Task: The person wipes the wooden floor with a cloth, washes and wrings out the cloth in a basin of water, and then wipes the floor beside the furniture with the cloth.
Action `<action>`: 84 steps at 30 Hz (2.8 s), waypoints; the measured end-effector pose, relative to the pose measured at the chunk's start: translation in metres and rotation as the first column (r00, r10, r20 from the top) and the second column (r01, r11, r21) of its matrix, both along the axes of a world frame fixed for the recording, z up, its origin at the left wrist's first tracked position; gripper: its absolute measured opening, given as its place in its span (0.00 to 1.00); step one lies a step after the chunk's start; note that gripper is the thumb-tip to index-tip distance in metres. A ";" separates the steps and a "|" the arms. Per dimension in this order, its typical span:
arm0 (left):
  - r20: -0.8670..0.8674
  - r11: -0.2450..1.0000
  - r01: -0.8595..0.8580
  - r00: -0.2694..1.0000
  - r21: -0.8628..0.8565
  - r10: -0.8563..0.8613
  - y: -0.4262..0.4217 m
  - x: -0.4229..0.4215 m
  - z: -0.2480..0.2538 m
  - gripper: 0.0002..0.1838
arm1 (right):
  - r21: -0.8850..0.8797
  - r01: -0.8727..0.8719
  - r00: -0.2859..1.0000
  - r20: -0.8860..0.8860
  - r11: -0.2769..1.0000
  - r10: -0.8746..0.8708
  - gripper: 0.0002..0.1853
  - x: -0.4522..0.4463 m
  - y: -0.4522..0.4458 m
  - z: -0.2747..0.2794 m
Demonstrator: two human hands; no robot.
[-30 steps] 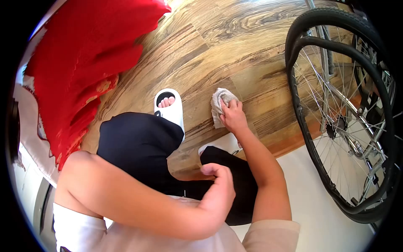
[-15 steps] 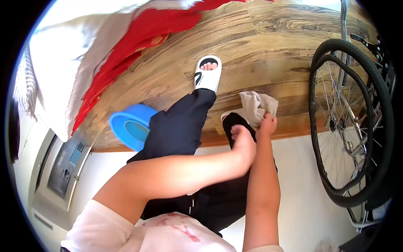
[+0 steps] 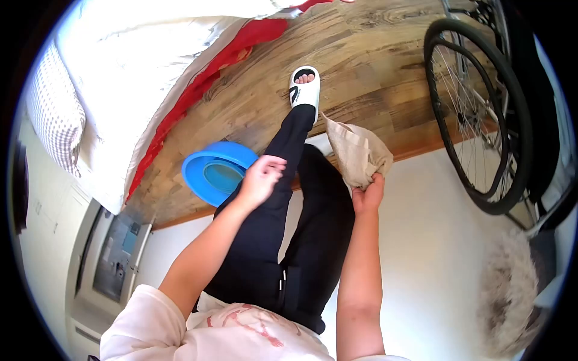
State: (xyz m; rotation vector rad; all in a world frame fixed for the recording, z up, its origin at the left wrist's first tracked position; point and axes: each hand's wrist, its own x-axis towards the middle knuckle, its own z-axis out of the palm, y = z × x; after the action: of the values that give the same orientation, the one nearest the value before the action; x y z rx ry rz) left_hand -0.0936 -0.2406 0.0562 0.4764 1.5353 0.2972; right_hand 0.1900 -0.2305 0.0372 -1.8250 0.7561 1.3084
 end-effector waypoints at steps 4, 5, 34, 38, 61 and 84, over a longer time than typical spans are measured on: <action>-0.090 0.890 -0.370 0.929 -0.267 0.359 -0.022 -0.100 0.012 0.13 | -0.007 0.053 0.999 0.006 0.999 -0.053 0.23 0.005 -0.041 0.011; -0.128 0.868 -0.397 0.918 -0.300 0.375 -0.034 -0.127 0.018 0.13 | -0.011 0.071 0.997 0.015 0.997 -0.071 0.23 0.006 -0.053 0.013; 0.032 0.729 0.369 0.902 -0.576 -0.431 -0.155 -0.404 0.122 0.23 | 0.155 0.786 0.601 -0.417 0.598 -0.682 0.28 -0.139 -0.339 0.046; 0.065 0.683 0.479 0.841 -0.551 -0.538 -0.084 -0.391 0.120 0.22 | 0.159 0.857 0.511 -0.384 0.491 -0.769 0.27 -0.175 -0.343 0.067; -0.095 0.660 0.636 0.688 -0.399 -0.720 0.151 -0.380 0.062 0.21 | -0.393 0.695 0.407 -0.476 0.602 -0.780 0.20 -0.480 -0.335 0.249; -0.085 0.527 0.750 0.542 -0.400 -0.836 0.144 -0.363 0.026 0.24 | -0.474 0.536 0.554 -0.426 0.698 -0.715 0.23 -0.477 -0.413 0.270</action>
State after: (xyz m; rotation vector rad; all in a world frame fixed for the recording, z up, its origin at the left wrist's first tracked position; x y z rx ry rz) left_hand -0.4565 -0.0971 0.0822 0.9443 1.4111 -0.7862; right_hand -0.2865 -0.6434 0.3076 -1.0866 1.8526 1.2743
